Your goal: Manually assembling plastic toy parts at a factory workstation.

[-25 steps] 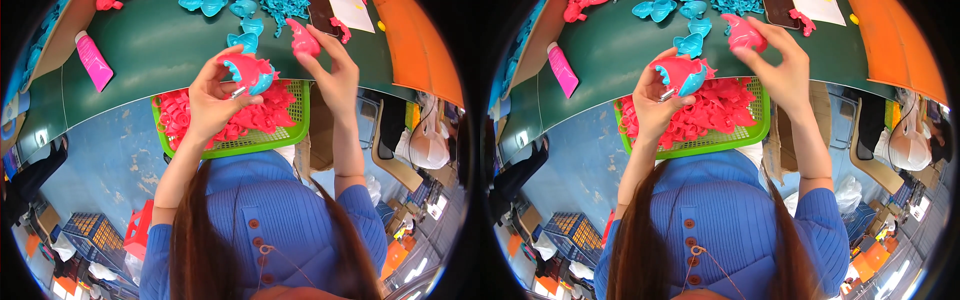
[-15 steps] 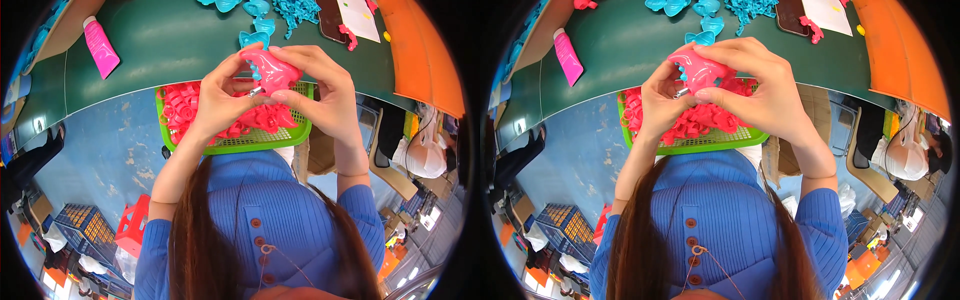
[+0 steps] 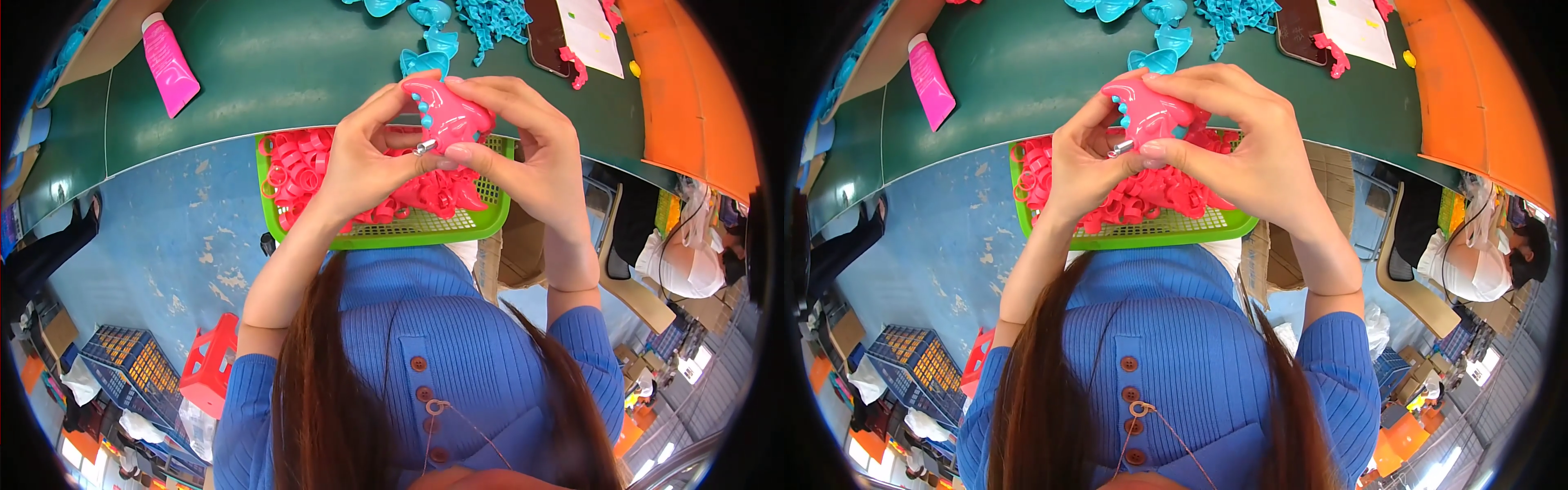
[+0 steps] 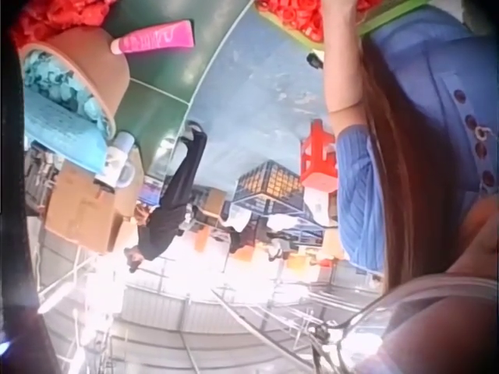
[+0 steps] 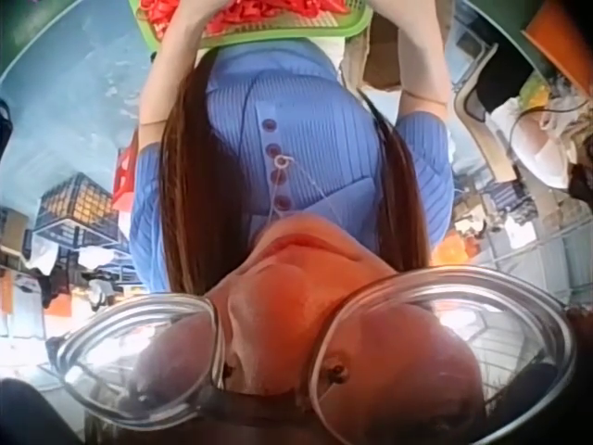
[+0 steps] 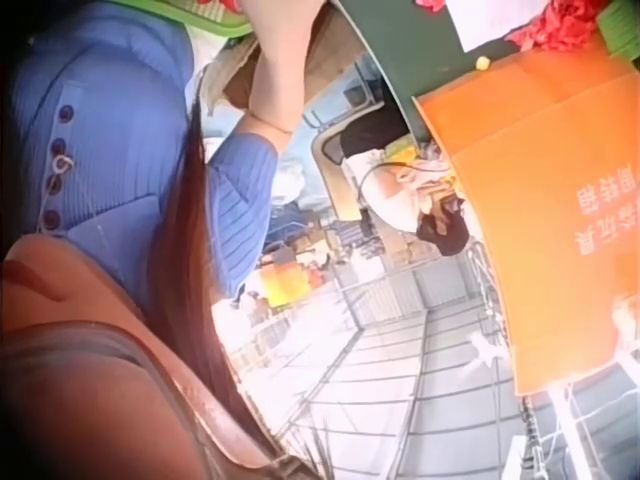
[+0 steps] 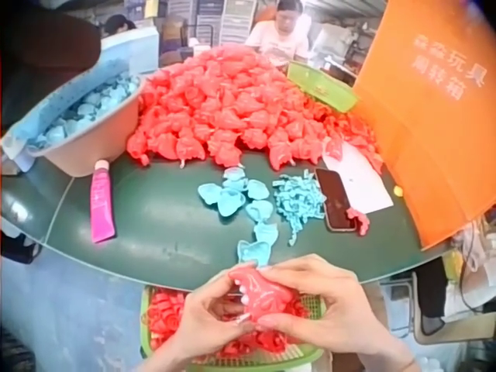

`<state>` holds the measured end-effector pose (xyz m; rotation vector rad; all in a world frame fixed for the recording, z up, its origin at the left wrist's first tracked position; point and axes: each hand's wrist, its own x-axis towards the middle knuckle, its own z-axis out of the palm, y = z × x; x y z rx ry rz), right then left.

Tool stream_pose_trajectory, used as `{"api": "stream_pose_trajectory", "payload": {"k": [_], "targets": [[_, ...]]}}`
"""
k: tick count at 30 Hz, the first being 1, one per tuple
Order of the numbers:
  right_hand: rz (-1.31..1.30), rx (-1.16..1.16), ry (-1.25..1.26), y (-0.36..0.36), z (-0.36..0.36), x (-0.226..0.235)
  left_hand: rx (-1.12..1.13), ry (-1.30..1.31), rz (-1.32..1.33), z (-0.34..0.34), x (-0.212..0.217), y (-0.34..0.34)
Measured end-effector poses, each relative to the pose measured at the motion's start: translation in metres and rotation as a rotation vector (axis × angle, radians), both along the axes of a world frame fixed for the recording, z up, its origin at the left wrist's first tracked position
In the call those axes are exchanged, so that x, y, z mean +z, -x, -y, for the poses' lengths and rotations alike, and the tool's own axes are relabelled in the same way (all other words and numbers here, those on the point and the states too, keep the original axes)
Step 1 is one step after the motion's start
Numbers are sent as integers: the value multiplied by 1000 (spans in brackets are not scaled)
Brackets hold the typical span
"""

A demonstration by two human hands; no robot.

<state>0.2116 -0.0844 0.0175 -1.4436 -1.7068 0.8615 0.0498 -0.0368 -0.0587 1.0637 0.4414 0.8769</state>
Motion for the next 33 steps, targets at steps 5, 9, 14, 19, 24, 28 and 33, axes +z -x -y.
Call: {"api": "stream_pose_trajectory", "payload": {"k": [5, 9, 14, 19, 24, 28, 33], "targets": [[1, 12, 21, 0, 1, -2, -5, -12, 25, 0, 0, 0], [28, -3, 9, 2, 3, -5, 9, -40, 5, -1, 3, 1], [244, 94, -254, -3, 1, -18, -10, 133, 58, 0, 7, 3], [339, 23, -398, 3, 1, -24, -16, 69, -30, -5, -5, 4], [305, 23, -589, -1, -4, -36, -57, 255, 17, -2, 8, -1], [284, 43, -578, -1, -3, -28, 69, -43, 50, -5, 14, 1], [243, 64, -579, 0, 1, -23, 93, -353, 49, -7, 7, 3]]}}
